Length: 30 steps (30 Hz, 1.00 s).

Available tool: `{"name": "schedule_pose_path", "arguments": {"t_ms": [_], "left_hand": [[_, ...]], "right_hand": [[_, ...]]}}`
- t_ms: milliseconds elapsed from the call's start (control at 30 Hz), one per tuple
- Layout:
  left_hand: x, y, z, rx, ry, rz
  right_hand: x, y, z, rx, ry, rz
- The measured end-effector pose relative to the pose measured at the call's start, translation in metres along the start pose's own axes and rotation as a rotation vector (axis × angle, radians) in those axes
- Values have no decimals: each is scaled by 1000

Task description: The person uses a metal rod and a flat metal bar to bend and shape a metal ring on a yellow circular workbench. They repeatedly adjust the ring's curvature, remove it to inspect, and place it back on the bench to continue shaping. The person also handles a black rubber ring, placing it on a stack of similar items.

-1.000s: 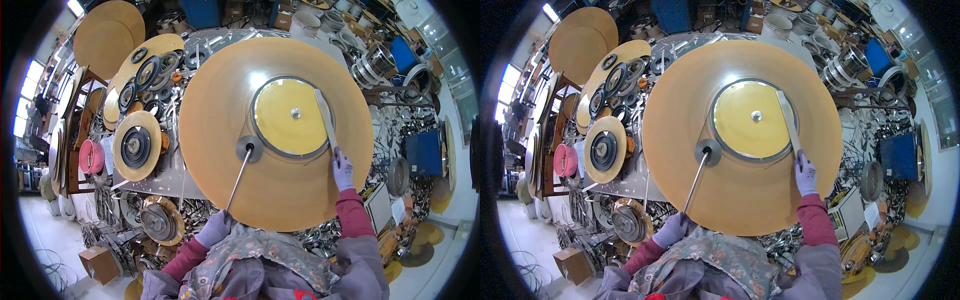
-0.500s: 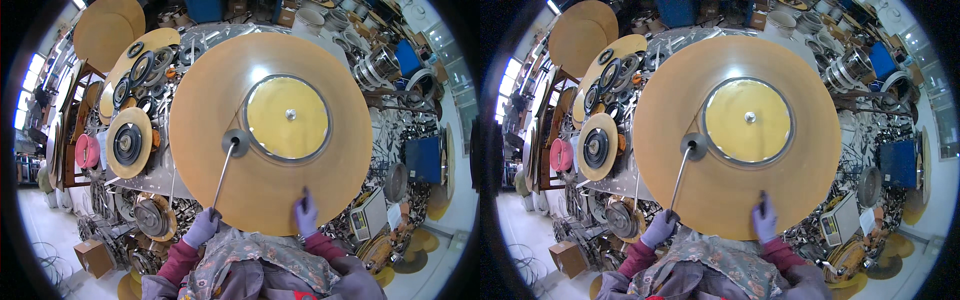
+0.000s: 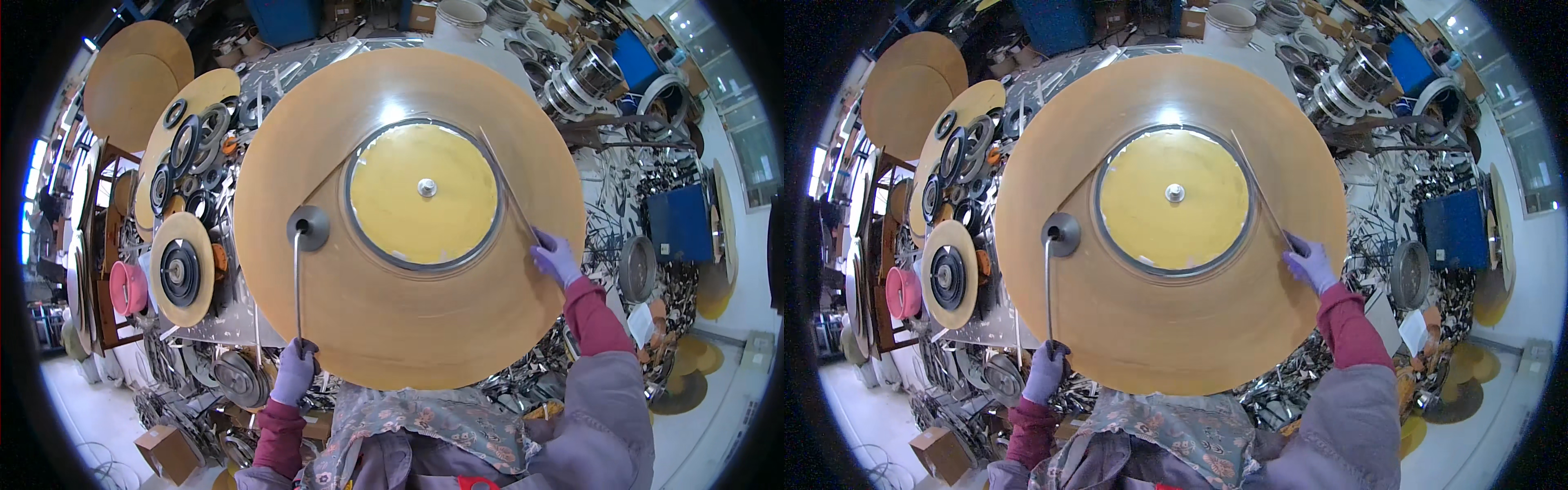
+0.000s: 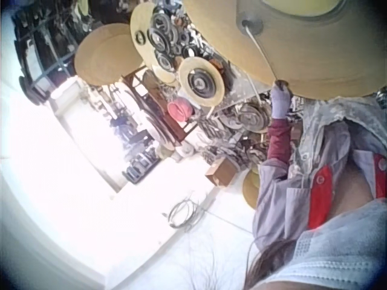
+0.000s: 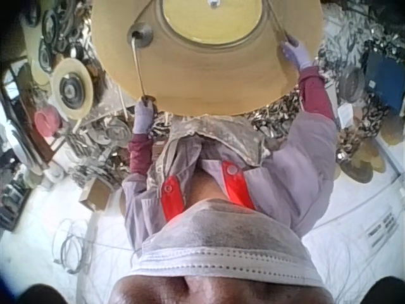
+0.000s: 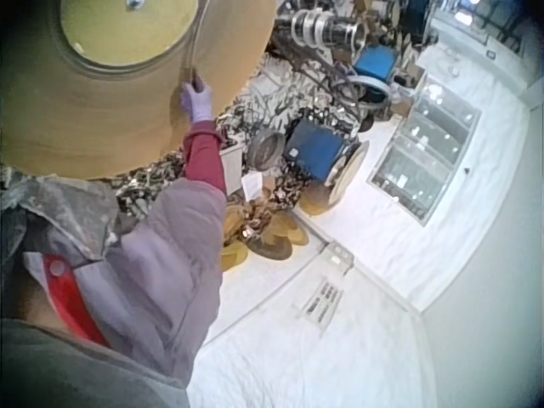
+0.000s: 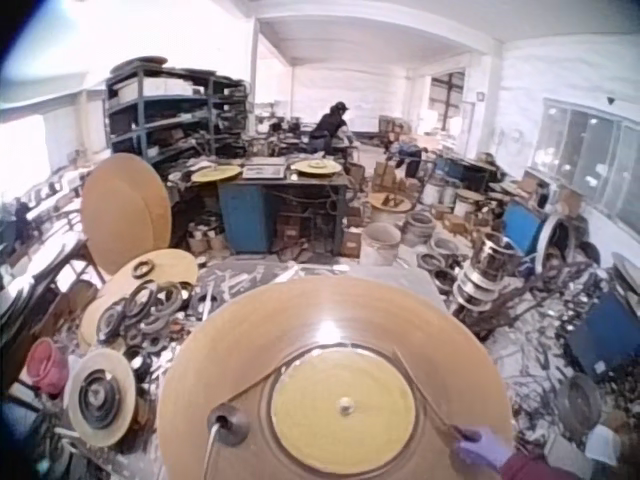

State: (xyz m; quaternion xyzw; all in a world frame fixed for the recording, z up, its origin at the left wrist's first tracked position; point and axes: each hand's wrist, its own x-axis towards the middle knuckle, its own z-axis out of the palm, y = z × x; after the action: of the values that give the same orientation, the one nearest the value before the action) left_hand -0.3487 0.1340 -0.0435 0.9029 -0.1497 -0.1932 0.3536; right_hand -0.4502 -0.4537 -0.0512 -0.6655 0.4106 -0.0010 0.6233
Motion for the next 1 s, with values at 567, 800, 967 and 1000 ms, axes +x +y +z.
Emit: {"name": "schedule_pose_path", "arguments": {"t_ms": [567, 800, 967, 1000], "left_hand": [[44, 50, -8, 561, 118, -75], [122, 105, -1, 493, 163, -11], [157, 145, 14, 582, 199, 99], [162, 145, 20, 620, 183, 138]], "right_hand": [[-24, -32, 40, -1218, 395, -478], [96, -62, 115, -206, 275, -553], [100, -64, 113, -476, 212, -589], [93, -69, 113, -577, 204, -608]]}}
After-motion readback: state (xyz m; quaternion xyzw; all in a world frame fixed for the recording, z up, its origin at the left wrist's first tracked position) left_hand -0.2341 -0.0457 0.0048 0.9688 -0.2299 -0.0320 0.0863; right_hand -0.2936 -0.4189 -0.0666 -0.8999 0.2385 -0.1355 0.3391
